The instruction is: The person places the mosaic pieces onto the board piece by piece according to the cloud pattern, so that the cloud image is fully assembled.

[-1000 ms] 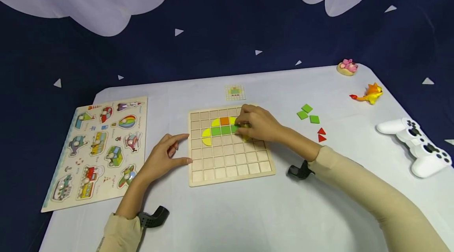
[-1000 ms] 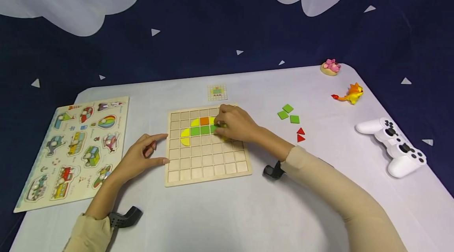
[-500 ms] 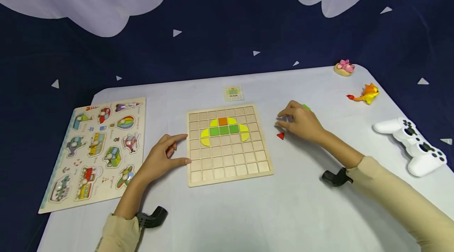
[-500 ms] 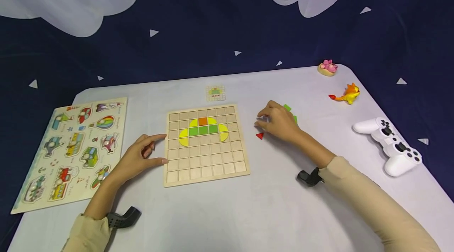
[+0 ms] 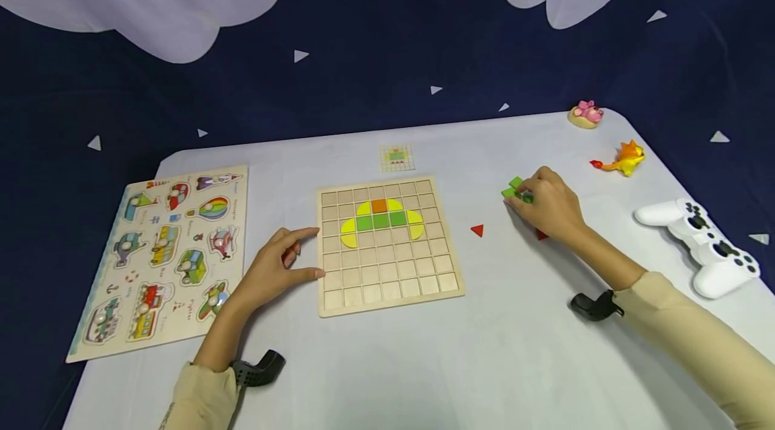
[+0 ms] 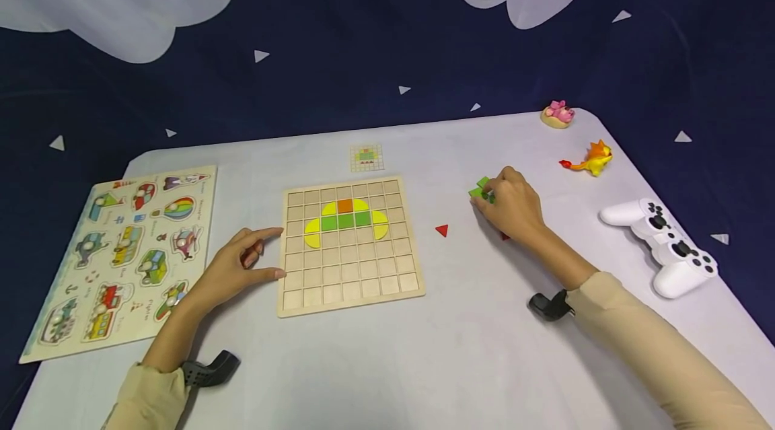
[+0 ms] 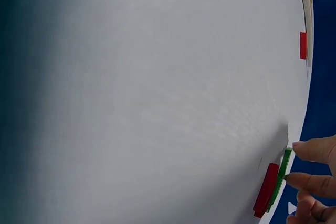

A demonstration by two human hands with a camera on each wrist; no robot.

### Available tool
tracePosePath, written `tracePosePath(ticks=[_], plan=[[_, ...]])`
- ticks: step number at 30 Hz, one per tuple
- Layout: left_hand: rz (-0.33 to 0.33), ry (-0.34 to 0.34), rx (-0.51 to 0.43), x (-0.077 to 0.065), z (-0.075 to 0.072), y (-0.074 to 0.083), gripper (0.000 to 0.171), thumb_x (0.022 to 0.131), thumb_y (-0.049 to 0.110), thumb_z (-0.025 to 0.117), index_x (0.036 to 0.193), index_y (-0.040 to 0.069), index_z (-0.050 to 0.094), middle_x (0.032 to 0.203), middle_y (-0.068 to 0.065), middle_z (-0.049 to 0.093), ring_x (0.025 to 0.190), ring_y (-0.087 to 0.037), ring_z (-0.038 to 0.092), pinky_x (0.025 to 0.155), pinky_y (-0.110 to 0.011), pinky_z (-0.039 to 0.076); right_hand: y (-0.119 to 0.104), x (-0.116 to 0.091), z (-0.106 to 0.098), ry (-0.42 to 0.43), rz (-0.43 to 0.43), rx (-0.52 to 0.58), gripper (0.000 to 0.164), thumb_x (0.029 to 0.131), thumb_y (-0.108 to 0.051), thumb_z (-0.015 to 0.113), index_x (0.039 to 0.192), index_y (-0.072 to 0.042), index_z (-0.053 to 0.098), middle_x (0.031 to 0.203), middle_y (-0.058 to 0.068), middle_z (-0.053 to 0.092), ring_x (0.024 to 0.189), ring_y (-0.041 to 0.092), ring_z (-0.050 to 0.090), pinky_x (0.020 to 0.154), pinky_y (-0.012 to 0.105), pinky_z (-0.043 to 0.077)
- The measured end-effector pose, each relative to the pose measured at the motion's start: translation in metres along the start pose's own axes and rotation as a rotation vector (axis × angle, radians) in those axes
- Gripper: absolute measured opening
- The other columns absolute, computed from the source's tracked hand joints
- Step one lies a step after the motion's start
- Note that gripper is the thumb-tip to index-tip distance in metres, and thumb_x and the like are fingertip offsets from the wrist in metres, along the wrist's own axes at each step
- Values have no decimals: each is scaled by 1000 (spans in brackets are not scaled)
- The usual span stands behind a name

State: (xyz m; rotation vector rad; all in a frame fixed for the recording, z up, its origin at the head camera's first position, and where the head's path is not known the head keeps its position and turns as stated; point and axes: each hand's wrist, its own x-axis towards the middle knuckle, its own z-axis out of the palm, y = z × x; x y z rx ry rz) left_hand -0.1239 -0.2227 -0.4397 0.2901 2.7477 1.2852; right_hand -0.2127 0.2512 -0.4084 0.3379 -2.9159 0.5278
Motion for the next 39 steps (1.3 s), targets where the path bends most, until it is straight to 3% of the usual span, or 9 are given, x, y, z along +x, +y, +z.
tracePosePath(ticks=[7,14,19,28,39], plan=[[-7,-2,-6,0,0,0,73,75,25,88,139,12,57,84,-2,37,77,-16,37,73,-31,33,0,5,0,-58,43,9,35,86,-20,75,103,11,72,98,23,55,90,37,55,76,55,47],[-14,-10,-29,0,-1,2,72,75,23,88,139,11,57,85,-2,37,77,-16,37,72,-30,33,1,11,1,-104,59,57,38,82,-19,76,102,12,71,99,22,56,88,35,56,78,52,46],[-20,-15,-38,0,-1,2,72,75,23,88,139,11,57,85,-2,37,77,-16,37,71,-29,33,-8,12,5,-95,-16,117,31,81,-16,77,98,9,73,95,18,55,83,30,53,75,45,44],[-29,-10,-29,0,-1,3,73,75,23,88,139,11,56,86,-3,38,77,-16,38,70,-28,33,-47,14,22,-77,-156,199,23,79,-12,79,93,5,74,91,13,55,80,23,50,71,37,43],[-33,-11,-25,1,-1,3,73,74,22,88,139,11,57,86,-3,38,77,-17,37,70,-28,33,-94,14,37,-133,-263,248,25,78,-17,81,92,2,75,93,8,55,83,21,54,78,39,49]])
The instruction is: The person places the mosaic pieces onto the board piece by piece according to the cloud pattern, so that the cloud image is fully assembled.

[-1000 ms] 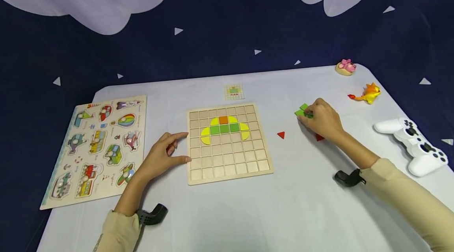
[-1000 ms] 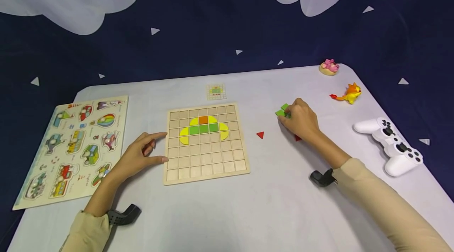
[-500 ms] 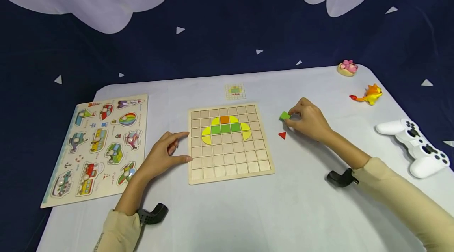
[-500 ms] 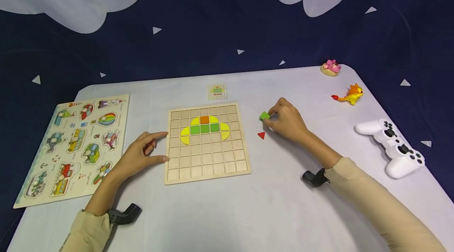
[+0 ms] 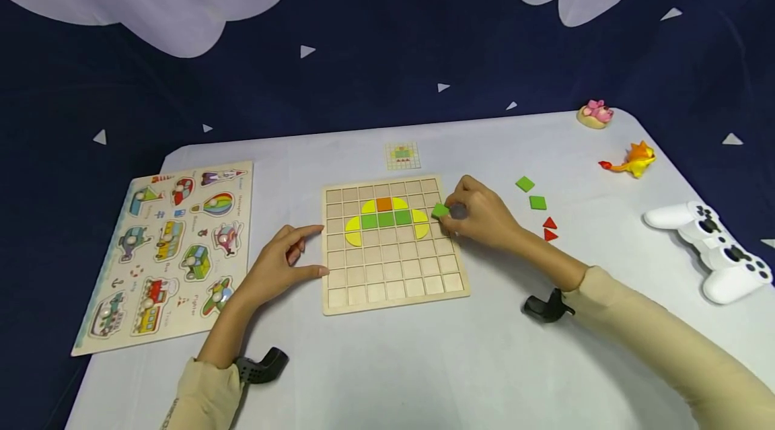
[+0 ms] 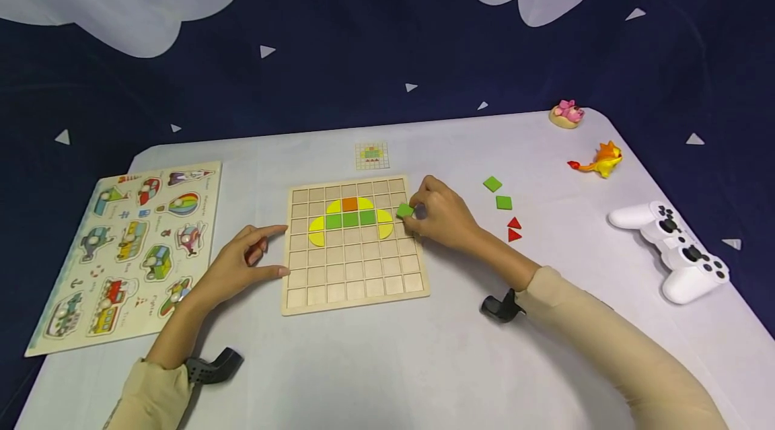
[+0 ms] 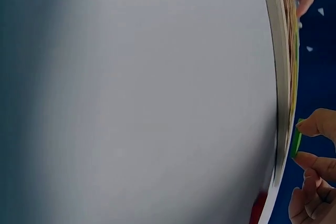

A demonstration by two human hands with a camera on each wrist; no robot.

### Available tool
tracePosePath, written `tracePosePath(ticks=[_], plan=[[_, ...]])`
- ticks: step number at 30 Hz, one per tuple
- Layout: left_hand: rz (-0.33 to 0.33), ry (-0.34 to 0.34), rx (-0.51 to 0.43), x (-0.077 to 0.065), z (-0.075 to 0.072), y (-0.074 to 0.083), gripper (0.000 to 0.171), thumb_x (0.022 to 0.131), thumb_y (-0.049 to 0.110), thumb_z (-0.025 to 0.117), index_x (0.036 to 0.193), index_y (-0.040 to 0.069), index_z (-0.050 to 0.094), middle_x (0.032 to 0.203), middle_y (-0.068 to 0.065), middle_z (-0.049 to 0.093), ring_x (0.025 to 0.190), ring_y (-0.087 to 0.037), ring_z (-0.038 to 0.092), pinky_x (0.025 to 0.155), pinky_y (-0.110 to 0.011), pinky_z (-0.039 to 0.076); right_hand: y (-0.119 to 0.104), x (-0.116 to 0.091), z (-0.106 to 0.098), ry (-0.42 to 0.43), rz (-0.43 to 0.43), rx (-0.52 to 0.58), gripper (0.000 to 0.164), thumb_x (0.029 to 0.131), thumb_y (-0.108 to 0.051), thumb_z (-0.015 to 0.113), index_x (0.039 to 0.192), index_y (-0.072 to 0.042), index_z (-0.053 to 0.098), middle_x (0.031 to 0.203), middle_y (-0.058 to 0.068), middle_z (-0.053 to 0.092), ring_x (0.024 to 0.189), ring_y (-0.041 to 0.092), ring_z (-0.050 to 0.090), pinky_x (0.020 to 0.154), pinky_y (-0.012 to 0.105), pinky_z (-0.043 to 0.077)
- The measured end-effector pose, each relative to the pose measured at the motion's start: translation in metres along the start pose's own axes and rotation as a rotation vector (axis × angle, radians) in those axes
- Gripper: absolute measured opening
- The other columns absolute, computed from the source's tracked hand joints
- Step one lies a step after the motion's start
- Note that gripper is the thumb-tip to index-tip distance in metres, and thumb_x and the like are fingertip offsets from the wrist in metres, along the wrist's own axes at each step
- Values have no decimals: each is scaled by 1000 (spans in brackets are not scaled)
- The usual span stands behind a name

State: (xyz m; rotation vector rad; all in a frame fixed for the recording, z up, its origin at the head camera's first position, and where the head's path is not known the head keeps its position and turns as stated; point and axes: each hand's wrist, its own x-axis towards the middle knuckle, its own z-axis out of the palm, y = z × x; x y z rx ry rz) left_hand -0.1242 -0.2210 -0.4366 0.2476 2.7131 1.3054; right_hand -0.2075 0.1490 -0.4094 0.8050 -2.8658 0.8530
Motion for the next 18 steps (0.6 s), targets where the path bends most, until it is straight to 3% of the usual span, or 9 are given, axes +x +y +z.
tracePosePath(ticks=[10,18], plan=[[7,3,-6,0,-1,0,73,74,24,88,139,12,57,86,-3,39,76,-16,38,68,-27,33,-28,11,15,-65,-63,24,24,78,-17,80,94,0,75,92,5,54,80,18,52,73,34,48],[7,6,1,-1,-1,1,73,74,24,89,138,11,58,86,-3,39,76,-16,38,68,-28,33,-46,19,29,-88,-186,-11,22,77,-16,78,94,-2,76,90,2,52,78,14,49,69,28,45]])
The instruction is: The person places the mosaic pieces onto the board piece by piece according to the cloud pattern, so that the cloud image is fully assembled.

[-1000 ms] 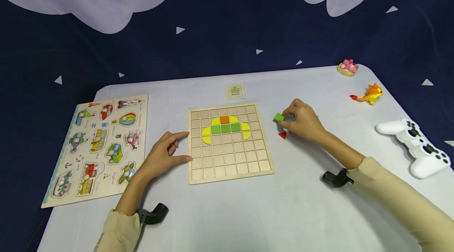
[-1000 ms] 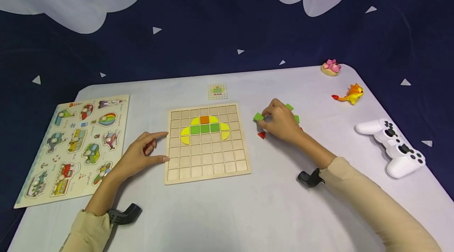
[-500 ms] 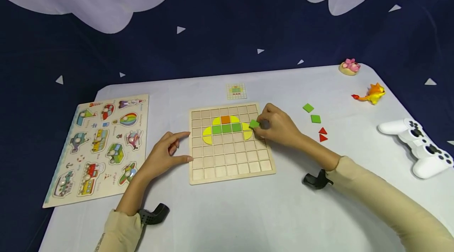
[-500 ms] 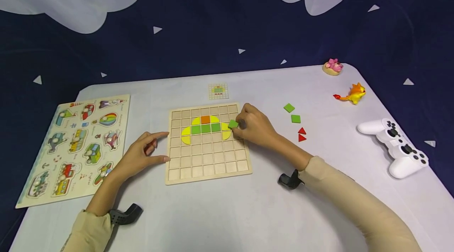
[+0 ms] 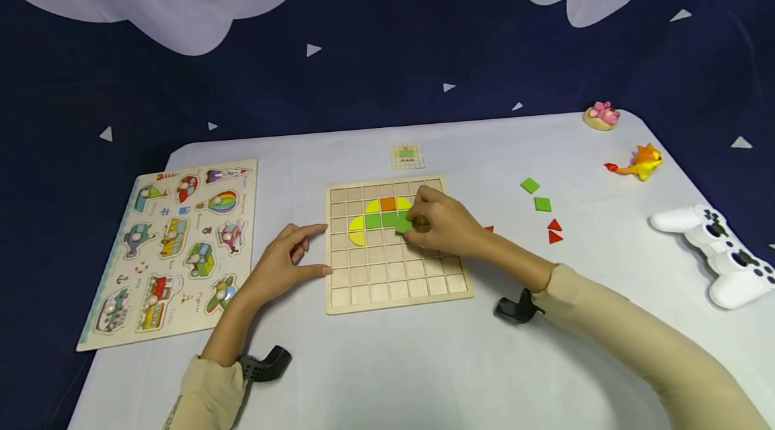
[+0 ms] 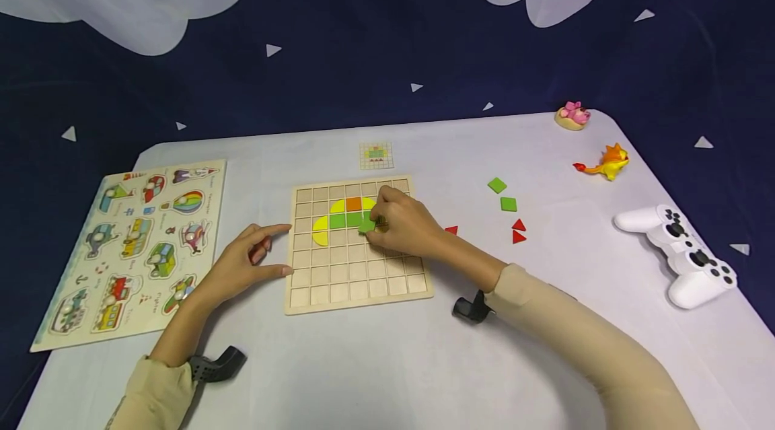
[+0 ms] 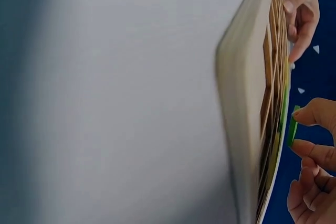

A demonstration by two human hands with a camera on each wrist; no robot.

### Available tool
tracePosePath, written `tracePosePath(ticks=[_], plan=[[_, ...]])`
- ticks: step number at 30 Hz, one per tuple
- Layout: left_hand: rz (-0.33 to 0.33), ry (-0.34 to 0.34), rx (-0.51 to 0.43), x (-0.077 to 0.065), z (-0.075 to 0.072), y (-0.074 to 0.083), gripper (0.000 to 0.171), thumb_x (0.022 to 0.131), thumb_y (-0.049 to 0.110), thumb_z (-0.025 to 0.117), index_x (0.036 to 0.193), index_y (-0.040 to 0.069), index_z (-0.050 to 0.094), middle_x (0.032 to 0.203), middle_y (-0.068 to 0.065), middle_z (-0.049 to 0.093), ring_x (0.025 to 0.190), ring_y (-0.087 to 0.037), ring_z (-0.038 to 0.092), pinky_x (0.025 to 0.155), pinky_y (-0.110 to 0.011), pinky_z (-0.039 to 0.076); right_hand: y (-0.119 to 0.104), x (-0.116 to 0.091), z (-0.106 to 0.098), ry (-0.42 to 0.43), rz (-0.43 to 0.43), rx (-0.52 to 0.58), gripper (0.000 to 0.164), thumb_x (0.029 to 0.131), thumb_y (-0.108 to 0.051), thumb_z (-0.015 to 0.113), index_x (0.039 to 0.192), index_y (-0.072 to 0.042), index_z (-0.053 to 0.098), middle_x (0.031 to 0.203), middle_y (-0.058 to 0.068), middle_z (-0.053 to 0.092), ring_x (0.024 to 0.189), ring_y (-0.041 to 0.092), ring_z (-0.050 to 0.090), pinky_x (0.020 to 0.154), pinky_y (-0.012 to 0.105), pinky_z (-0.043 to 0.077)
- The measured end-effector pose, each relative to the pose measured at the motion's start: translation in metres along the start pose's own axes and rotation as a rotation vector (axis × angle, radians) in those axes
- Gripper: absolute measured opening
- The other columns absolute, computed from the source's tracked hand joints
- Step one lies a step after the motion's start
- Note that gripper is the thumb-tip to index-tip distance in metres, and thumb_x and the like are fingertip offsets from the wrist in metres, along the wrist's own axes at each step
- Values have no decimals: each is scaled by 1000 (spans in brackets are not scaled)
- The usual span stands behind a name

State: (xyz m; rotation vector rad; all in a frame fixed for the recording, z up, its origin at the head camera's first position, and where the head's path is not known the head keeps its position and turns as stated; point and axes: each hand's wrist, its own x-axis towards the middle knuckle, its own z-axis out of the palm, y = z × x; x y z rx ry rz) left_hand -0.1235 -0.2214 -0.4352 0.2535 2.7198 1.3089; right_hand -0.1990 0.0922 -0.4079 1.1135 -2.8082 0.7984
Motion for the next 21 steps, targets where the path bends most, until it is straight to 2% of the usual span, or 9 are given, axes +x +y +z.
tracePosePath(ticks=[7,14,21], plan=[[-2,-3,-3,1,0,-1,73,74,24,88,139,11,57,86,-3,39,77,-16,38,69,-28,33,-12,12,11,-28,-100,-41,20,79,-19,77,95,-5,77,90,1,52,78,11,49,67,24,47],[4,-3,0,1,1,-2,73,74,24,88,139,12,57,86,-3,39,77,-16,38,69,-28,33,-20,21,19,-53,-147,-58,18,82,-20,77,93,-6,77,88,1,53,77,11,48,65,22,44],[6,-2,11,2,1,-3,73,74,24,88,139,12,57,86,-3,40,76,-16,38,68,-28,33,-21,23,21,-83,-167,-4,16,85,-20,77,92,-6,76,89,3,58,78,12,50,68,24,46]])
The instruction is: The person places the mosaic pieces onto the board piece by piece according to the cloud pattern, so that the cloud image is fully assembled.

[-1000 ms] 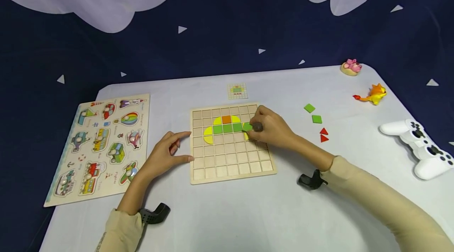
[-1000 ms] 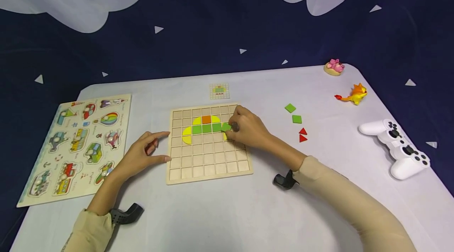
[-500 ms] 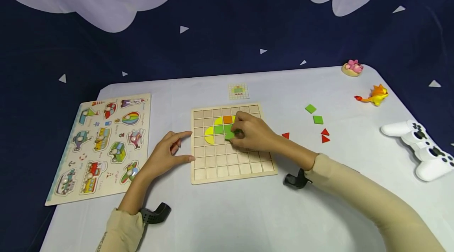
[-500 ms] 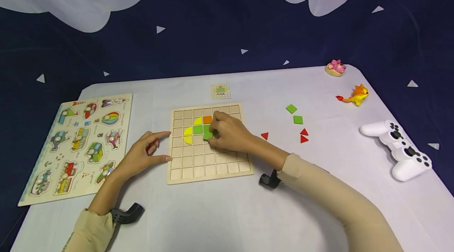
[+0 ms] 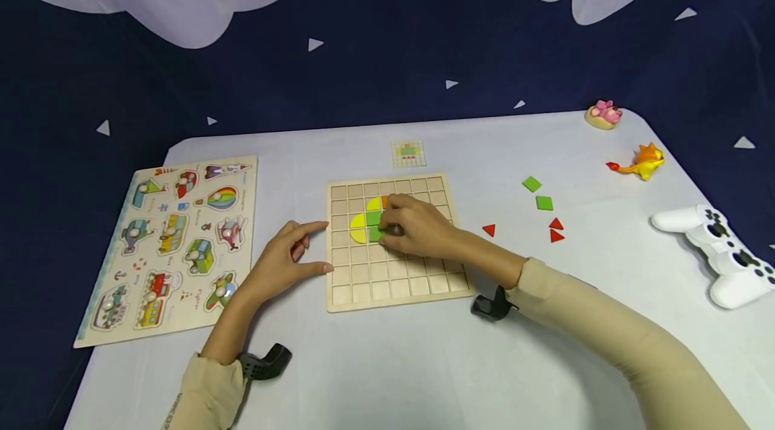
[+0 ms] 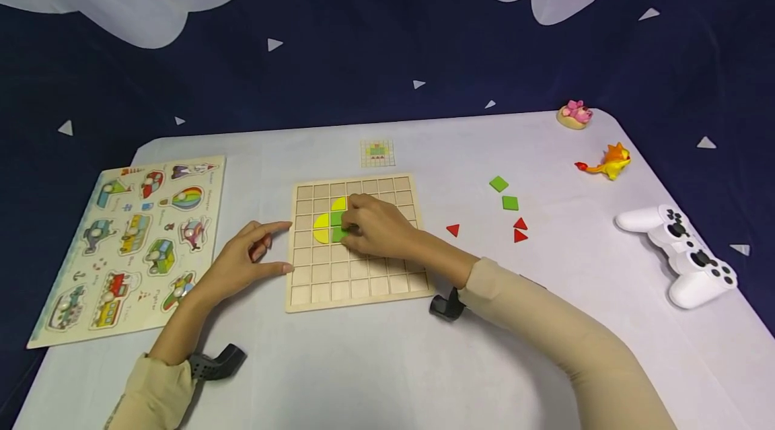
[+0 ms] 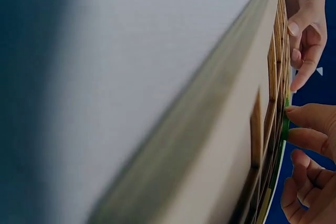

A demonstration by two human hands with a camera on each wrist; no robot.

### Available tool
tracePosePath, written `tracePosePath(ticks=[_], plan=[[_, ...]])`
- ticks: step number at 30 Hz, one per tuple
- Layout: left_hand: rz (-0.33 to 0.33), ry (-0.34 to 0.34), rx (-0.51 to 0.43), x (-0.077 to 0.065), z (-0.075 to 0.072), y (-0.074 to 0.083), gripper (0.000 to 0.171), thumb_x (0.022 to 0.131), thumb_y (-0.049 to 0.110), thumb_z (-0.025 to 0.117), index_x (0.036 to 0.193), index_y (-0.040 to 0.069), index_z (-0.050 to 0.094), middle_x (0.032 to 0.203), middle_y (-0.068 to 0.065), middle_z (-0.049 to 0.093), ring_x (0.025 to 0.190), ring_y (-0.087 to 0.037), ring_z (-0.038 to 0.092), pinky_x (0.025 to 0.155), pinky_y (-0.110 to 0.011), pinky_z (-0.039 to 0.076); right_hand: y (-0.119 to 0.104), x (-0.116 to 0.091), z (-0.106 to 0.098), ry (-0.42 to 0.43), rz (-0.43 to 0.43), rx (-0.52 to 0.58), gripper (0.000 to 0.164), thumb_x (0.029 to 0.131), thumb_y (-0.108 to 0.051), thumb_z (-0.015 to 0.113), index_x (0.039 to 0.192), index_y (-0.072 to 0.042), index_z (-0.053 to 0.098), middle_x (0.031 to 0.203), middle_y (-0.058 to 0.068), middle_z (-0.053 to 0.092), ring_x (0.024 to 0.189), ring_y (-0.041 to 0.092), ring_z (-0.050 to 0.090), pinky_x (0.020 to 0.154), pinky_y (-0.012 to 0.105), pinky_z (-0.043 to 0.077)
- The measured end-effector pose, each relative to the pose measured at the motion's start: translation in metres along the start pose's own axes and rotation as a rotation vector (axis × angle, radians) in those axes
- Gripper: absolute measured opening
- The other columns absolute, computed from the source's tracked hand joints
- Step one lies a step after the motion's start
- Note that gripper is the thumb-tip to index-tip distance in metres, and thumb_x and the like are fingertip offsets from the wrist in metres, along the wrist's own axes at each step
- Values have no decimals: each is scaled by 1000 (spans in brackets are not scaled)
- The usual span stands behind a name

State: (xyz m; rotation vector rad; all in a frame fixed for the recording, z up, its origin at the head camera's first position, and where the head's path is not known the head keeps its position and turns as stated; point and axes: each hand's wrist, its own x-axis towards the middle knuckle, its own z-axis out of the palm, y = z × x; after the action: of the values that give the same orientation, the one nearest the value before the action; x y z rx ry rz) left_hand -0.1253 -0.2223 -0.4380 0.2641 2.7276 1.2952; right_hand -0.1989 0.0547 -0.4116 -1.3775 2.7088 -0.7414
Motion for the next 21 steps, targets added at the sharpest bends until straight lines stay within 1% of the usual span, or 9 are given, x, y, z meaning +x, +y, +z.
tracePosePath(ticks=[5,9,11,14,16,18,21], plan=[[7,4,6,-1,0,-1,73,74,24,88,138,11,58,86,-3,39,76,-16,38,68,-28,33,-1,3,0,-39,17,5,12,87,-21,76,91,-10,76,88,2,59,78,12,50,68,24,45],[1,6,1,-1,0,-1,72,74,24,89,138,11,58,85,-3,39,76,-16,37,68,-28,33,-2,4,-2,-72,19,-53,14,88,-24,75,95,-11,76,90,2,58,79,13,49,69,26,45],[-2,4,-4,-1,1,-1,72,74,24,89,138,11,58,85,-3,39,76,-16,37,68,-28,33,-3,2,-6,-72,13,-82,17,89,-25,74,99,-11,77,92,3,57,80,14,49,71,28,45],[-1,1,-9,-1,1,-1,73,74,24,88,138,11,58,86,-3,39,76,-16,38,69,-28,33,-1,-3,-15,-37,12,-97,20,89,-24,75,102,-9,77,94,4,58,81,15,49,73,30,45],[3,1,-10,-1,1,-1,72,74,23,88,139,11,57,86,-3,39,76,-16,38,69,-28,33,3,-9,-23,-7,18,-98,21,89,-23,75,103,-7,77,94,6,59,80,16,50,72,31,46],[4,1,-9,-1,1,-1,72,74,23,88,139,11,57,85,-3,39,76,-16,38,69,-28,33,11,-17,-31,20,40,-108,22,88,-22,76,103,-6,76,94,6,59,80,16,51,72,31,47],[1,2,-5,-1,0,-1,72,74,24,88,139,11,57,85,-3,38,76,-16,38,70,-29,33,30,-32,-44,60,99,-129,24,86,-21,78,102,-4,76,94,7,61,81,18,53,73,33,48]])
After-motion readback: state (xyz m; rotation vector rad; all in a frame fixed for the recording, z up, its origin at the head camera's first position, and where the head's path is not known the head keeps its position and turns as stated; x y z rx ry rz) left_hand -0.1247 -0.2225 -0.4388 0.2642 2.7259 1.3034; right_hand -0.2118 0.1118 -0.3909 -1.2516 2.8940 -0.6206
